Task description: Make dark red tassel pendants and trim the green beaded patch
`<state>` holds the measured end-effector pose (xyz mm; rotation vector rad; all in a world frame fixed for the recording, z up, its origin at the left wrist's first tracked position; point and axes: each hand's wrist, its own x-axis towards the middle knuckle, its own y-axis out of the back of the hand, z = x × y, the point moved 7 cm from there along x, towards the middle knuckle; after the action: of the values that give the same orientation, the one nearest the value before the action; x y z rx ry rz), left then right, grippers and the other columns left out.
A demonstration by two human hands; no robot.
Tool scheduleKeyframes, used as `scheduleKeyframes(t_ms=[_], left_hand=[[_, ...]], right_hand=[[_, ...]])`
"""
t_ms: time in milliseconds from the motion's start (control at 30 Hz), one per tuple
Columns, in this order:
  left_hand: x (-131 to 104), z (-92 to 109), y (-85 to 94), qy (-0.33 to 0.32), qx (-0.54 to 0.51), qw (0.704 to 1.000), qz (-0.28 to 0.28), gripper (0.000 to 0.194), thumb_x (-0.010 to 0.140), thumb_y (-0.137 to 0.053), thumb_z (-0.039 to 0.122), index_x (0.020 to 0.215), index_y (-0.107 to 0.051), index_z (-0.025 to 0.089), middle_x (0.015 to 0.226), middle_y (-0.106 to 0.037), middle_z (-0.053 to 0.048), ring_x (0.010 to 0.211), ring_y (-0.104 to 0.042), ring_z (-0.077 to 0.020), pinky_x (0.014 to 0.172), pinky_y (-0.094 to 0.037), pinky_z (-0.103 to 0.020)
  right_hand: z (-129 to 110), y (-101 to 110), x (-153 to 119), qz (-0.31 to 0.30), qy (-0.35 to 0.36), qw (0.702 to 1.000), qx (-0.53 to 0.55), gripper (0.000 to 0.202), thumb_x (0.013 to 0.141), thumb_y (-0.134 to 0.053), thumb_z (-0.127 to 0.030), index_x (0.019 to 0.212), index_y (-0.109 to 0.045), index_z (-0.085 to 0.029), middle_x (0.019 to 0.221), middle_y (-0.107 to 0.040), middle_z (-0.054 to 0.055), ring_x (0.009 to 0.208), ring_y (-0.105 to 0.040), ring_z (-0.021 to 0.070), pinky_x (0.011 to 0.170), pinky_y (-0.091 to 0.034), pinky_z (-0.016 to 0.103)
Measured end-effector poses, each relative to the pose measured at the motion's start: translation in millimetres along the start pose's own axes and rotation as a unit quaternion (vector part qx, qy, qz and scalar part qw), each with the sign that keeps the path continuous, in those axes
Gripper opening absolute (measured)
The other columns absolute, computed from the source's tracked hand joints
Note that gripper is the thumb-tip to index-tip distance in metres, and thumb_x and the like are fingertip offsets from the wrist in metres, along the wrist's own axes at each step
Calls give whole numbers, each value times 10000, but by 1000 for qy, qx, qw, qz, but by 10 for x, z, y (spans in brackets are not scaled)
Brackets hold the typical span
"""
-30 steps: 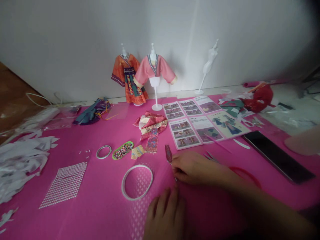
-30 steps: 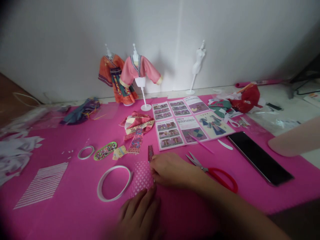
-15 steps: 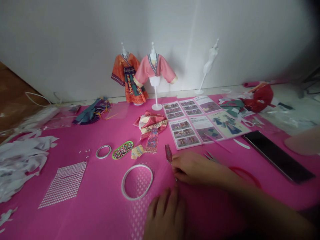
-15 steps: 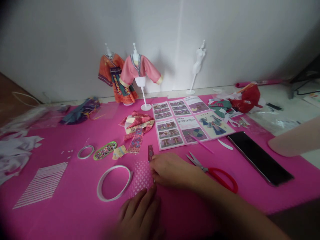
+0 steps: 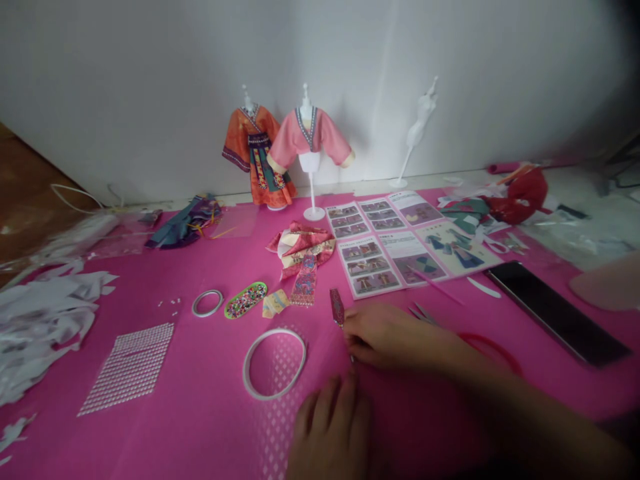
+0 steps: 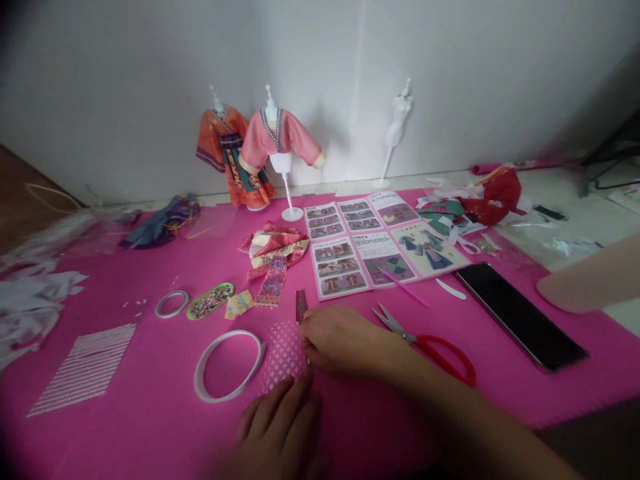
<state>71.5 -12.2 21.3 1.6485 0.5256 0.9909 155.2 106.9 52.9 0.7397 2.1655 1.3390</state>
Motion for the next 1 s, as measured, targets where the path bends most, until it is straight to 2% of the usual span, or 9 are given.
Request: scheduleKeyframes(t_ms=[267,533,700,833,1000], left_hand=[[-19,-11,1,-22,-2,999,23,422,970,-481,595,1157,-671,268,1221,-746,-4,1030,-663,-230,873,-388,-382],[-12,-4,0,-2,-8,1000,13,391,943,-546,572,1140,-677,261,1208,-748,-25,1025,-666,-246,878,-394,-383],[-22,9,-2,-29,2,999,15,432,921,-565,607,1155,-672,259,1226,-741,-25,1028,-663,-244,867,-400,-377],[-23,-2,-20,-19,8,1000,-4,458,893,-600,629,1167,-669,270,1228,-741,-13,1035,-659,-242,882,-394,-380],[-23,6,-26,-11,7,1000,-2,439,896,-599,617,1150,-679,268,1222,-743,-16,1039,-655,-247,877,-396,-383]], right_hand=[[9,-13,0,2,6,1000,2,128,839,-538,-117,784,-650,-147,852,-687,73,719,-566,173,659,-371,299],[9,-4,-1,4,5,1000,6,128,842,-541,-115,768,-640,-151,827,-681,67,706,-555,171,650,-360,298],[10,1,-9,4,10,1000,7,133,857,-539,-122,767,-631,-155,830,-674,60,709,-546,166,656,-359,291],[14,0,-14,4,7,1000,5,128,867,-540,-127,784,-635,-150,832,-675,61,707,-547,168,650,-352,295],[5,5,-7,1,7,1000,3,131,861,-544,-122,775,-636,-155,831,-673,55,706,-543,162,654,-351,291]])
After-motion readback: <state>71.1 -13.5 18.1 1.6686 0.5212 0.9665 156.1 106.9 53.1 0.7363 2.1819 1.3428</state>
